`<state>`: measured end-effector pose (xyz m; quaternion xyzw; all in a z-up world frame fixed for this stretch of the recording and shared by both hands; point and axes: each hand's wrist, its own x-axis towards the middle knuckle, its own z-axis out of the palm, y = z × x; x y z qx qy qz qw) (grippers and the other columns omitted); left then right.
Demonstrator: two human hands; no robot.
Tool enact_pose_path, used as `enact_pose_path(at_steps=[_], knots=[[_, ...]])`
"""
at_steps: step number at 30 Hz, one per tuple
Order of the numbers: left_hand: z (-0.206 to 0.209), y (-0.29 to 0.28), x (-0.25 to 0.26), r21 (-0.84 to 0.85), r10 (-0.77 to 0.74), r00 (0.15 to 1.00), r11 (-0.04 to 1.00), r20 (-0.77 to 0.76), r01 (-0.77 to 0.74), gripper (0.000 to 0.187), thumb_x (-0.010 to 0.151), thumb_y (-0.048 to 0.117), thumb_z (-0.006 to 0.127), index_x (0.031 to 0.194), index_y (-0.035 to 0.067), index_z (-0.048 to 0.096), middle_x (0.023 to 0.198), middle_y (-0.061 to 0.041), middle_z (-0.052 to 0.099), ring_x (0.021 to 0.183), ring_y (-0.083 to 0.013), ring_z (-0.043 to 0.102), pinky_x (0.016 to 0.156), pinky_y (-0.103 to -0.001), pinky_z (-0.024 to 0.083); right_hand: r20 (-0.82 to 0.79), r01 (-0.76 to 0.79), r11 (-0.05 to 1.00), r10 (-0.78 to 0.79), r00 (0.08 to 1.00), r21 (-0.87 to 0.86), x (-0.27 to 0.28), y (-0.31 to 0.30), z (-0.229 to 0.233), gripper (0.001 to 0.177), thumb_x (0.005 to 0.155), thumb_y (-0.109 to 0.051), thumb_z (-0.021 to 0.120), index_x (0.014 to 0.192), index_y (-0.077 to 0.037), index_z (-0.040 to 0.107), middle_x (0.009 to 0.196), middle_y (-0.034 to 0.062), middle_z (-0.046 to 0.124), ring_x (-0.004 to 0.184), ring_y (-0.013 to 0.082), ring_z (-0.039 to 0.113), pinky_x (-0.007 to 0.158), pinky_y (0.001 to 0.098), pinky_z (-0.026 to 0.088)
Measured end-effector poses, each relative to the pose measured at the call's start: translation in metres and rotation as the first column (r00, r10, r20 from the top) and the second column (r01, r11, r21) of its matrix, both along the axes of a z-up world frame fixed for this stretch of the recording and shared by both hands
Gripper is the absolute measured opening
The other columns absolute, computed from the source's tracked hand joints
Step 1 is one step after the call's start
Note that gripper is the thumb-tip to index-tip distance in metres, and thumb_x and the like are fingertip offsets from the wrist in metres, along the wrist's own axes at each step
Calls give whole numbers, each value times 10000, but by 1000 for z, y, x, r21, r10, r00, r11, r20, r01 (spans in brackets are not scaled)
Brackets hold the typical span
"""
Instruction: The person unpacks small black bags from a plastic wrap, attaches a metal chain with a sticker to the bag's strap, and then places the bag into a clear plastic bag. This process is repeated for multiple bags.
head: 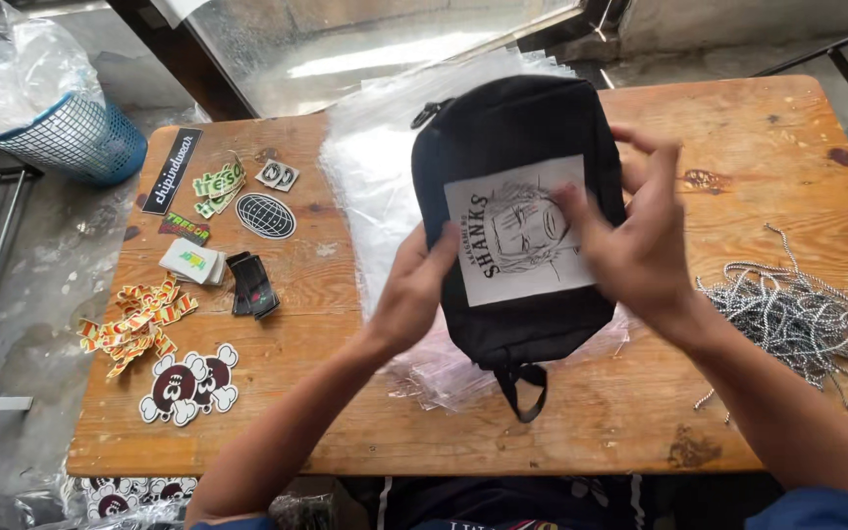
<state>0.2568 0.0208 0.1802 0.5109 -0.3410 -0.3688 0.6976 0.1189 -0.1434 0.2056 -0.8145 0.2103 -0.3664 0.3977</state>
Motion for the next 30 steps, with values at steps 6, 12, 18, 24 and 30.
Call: enact_pose_path(at_steps=[6, 12, 18, 24, 30], knots=[[-7, 3, 20, -56, 16, 981, 998, -192, -27, 397, 1113, 334, 418, 1002, 48, 669, 783, -96, 689, 718, -173, 722, 659, -354, 648, 170, -133, 930, 78, 982, 343, 36, -40, -66, 230, 1109, -192, 567, 1262, -67, 449, 849, 71, 666, 593, 117, 621, 460, 228, 531], [-27, 3, 33, 48, 25, 999, 999, -45, -23, 492, 1105, 465, 344, 876, 150, 645, 722, 18, 647, 669, -67, 645, 623, -244, 602, 8, -158, 937, 169, 986, -311, 59, -25, -12, 831, 927, -202, 855, 1435, 109, 276, 1244, 389, 502, 1224, 549, 551, 997, 609, 474], [-85, 8, 40, 18, -26, 996, 999, -87, 28, 568, 1114, 500, 296, 846, 161, 665, 706, 39, 620, 668, -44, 600, 621, -208, 565, -166, -177, 936, 235, 958, 303, 90, -40, -4, 237, 1055, -259, 732, 871, -110, 740, 599, -21, 575, 536, 27, 533, 519, 180, 487], [-37, 12, 37, -53, 60, 988, 996, -145, -68, 592, 1115, 498, 289, 881, 143, 700, 716, 6, 672, 631, -48, 609, 630, -214, 568, 45, -154, 741, 165, 985, 654, 100, -45, -26, 299, 1072, -341, 634, 1102, -46, 671, 807, 89, 681, 685, 126, 722, 612, 277, 651], [-31, 7, 40, -112, 193, 944, 967, -267, -230, 585, 1102, 520, 265, 1015, 122, 685, 785, 32, 660, 641, -40, 655, 600, -210, 596, -230, -131, 854, 278, 933, 503, 45, -6, 6, 473, 884, -147, 790, 1254, 29, 554, 939, 90, 665, 790, 162, 686, 725, 325, 621]])
